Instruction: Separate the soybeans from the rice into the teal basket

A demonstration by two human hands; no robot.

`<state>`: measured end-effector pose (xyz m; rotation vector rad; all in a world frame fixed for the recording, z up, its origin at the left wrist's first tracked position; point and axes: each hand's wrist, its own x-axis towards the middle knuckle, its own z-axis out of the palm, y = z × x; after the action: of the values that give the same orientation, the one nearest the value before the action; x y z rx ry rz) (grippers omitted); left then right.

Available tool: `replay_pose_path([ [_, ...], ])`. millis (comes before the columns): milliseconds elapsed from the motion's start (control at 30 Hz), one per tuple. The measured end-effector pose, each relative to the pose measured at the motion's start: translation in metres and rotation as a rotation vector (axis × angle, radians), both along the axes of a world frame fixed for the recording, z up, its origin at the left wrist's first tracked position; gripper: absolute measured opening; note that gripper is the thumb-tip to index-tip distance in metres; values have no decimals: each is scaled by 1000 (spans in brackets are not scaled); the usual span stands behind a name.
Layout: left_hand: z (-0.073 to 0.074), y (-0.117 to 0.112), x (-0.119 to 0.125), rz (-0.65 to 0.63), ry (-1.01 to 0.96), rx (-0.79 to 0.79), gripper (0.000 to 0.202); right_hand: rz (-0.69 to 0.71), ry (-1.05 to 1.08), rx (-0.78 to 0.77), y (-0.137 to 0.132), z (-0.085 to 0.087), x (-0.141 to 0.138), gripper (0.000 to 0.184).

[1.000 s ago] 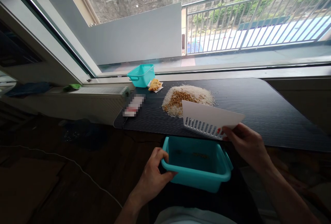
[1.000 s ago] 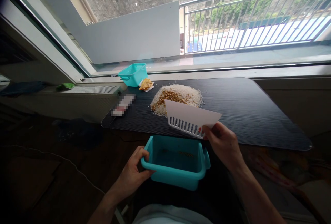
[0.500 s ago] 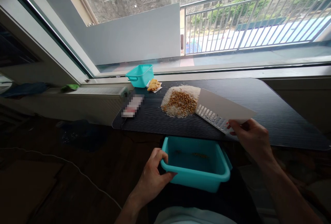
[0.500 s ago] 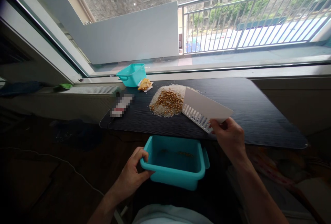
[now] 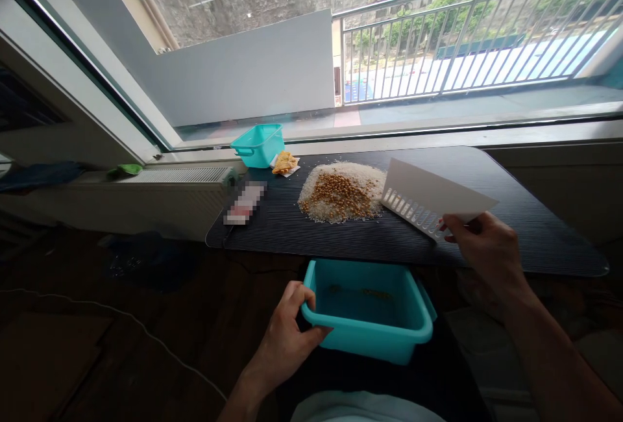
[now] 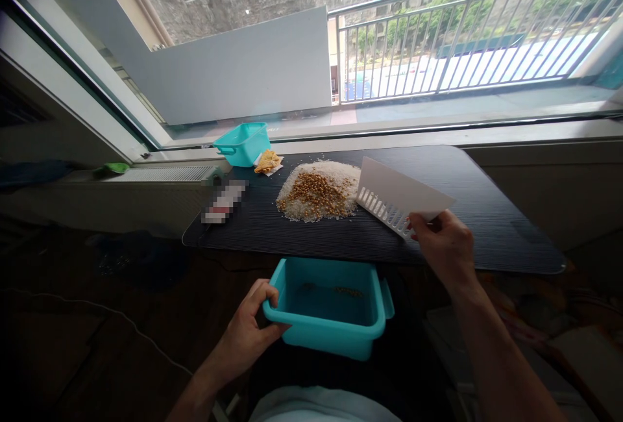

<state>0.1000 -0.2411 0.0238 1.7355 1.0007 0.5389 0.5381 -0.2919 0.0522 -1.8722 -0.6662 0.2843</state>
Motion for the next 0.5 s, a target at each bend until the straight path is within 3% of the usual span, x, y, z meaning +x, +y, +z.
replay_pose_path([
  [500, 12, -2, 9, 0, 35, 1, 35, 21, -67, -2, -12, 10, -14, 25],
])
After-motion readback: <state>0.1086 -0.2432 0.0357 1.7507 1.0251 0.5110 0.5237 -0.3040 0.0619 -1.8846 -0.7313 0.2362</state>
